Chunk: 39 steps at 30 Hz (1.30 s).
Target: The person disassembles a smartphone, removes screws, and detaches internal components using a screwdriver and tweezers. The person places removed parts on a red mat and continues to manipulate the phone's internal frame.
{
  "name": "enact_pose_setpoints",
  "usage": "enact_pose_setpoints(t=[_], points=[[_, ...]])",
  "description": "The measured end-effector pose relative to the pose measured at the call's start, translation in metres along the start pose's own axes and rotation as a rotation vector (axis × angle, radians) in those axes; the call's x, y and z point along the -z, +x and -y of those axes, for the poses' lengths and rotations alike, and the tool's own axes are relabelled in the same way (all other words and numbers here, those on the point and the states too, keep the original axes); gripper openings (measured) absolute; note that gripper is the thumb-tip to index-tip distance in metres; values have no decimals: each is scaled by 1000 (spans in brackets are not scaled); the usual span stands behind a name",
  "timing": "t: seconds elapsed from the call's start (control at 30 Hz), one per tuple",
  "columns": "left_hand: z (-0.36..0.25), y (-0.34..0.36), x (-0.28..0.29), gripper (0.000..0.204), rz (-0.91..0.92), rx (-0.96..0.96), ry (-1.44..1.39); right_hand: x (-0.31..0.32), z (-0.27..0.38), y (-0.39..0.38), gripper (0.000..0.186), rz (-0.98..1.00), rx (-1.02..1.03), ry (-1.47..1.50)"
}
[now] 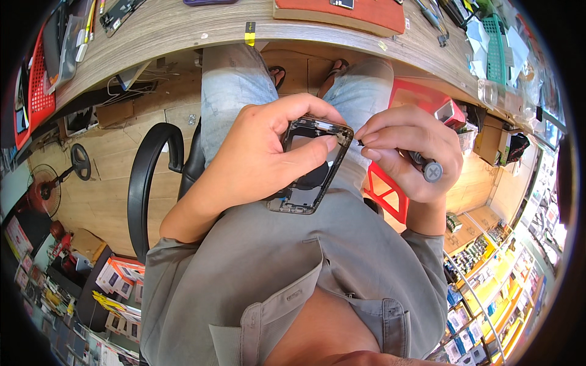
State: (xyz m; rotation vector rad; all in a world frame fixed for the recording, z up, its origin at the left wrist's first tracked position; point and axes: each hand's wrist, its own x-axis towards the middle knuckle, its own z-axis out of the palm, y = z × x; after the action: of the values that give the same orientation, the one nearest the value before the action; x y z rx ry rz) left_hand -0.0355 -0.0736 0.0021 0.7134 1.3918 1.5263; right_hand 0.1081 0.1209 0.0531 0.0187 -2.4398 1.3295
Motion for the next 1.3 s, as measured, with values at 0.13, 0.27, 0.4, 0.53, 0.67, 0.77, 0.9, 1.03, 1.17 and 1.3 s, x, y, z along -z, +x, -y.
enact_pose_setpoints(t=[0.13,0.27,0.4,0.53,0.67,0.77,0.9,1.03,1.17,1.3], points=[[-2,-1,2,21,10,46,19,-1,0,-6,26,-17,-92,113],[-3,-1,1,21,6,27,19,-1,0,-9,31,-26,-147,159],[2,-2,-2,21,-10,-17,-10,-4,-1,-7,33,-29,-108,159],[-3,-2,0,21,5,41,-1,-4,-2,-6,33,-40,-90,159],[-3,-2,0,22,9,17,9,-4,-1,-6,32,-35,-99,132],[-1,-2,-2,22,-7,1,-30,-1,-1,-3,31,-11,-62,72],[-2,-1,-3,22,-11,0,-23,0,-4,1,29,17,25,17],[-4,-1,0,22,9,40,25,3,-5,3,29,66,15,22],[-5,-1,1,23,16,72,50,-1,-5,3,27,26,-17,82],[-3,-1,-1,23,-8,20,4,0,-2,5,22,54,-26,66]])
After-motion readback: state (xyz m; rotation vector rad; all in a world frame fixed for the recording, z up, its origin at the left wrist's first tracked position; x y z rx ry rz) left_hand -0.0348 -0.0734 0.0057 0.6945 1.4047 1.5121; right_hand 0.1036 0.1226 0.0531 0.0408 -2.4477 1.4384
